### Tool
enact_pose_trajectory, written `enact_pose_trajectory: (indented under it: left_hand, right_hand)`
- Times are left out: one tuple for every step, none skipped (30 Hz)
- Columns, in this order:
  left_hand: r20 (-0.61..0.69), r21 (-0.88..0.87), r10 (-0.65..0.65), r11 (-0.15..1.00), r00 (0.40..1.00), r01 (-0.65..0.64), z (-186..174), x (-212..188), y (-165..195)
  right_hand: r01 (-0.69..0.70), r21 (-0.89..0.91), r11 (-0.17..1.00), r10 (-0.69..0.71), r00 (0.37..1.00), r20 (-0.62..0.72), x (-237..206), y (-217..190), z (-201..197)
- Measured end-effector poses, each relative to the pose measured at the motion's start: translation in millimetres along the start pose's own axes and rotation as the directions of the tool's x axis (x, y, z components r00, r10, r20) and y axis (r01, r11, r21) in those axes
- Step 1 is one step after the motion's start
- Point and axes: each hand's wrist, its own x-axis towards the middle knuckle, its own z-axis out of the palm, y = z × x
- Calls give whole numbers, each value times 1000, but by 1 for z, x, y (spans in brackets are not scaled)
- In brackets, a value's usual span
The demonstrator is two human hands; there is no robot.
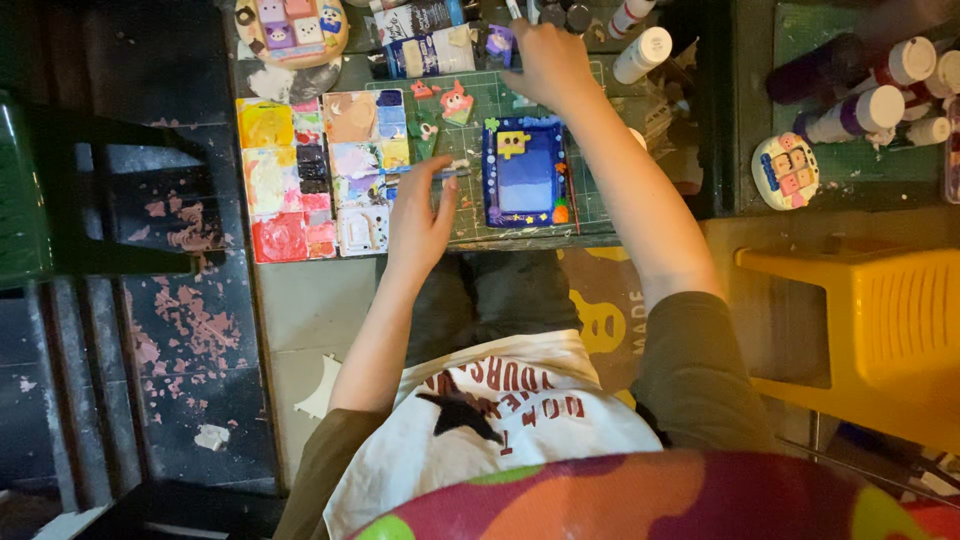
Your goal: The person paints small ceramic figurines and a rectangular tray using a fine brush and water-based paints. They dip the brush into paint and water, apply color to the figurines and tray, and then place the painted pieces into the tray.
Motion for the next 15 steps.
enact_pose_trajectory:
  left_hand:
    - [-6, 14, 11, 1000, 1000, -11, 0, 1, -1]
    - [-12, 27, 23, 999, 1000, -22, -1, 2, -2]
    - [-11, 27, 19, 999, 1000, -19, -1, 3, -3]
    - [-10, 26, 15, 1000, 1000, -14, -2, 3, -4]
    - [-9, 26, 12, 1000, 1000, -11, -3, 4, -4]
    - [-9, 26, 5, 1000, 1000, -5, -3, 5, -4]
    - [-9, 27, -2, 1000, 1000, 2, -3, 5, -4]
    - [-9, 27, -10, 1000, 1000, 10, -4, 5, -4]
    - [-12, 26, -5, 1000, 1000, 5, -4, 4, -4]
    - [-15, 25, 1, 1000, 1000, -1, -5, 4, -4]
    - [-19, 24, 8, 1000, 1000, -8, -5, 4, -4]
    - [-21, 24, 4, 1000, 1000, -3, -5, 3, -4]
    - [-21, 24, 1, 1000, 1000, 0, -6, 3, -4]
    - [-21, 23, -1, 1000, 1000, 2, -6, 3, -4]
    - [-19, 28, -3, 1000, 1000, 4, -5, 3, -4]
  right_hand:
    - [-41, -12, 999, 41, 999, -4, 5, -1, 3]
    - [-82, -24, 996, 82, 997, -9, 10, -2, 5]
    - [-92, -31, 995, 92, 995, -25, 14, -3, 6]
    - [-103, -36, 994, 101, 994, -39, 17, -5, 7]
    - [-113, -43, 993, 111, 992, -55, 21, -6, 8]
    - [-127, -41, 991, 124, 990, -64, 25, -8, 8]
    - [-141, -39, 989, 138, 988, -71, 27, -9, 8]
    - [-154, -37, 987, 151, 985, -77, 30, -10, 9]
    - [-149, -47, 988, 146, 987, -64, 31, -12, 9]
    - [-143, -57, 988, 141, 989, -50, 32, -13, 10]
    - [-137, -68, 988, 135, 990, -38, 33, -14, 11]
    - [-142, -78, 987, 141, 990, -21, 33, -14, 11]
    - [-149, -88, 985, 149, 989, -5, 34, -14, 12]
    - [-157, -98, 983, 159, 987, 11, 35, -14, 11]
    - [-157, -88, 984, 157, 988, -7, 36, -14, 10]
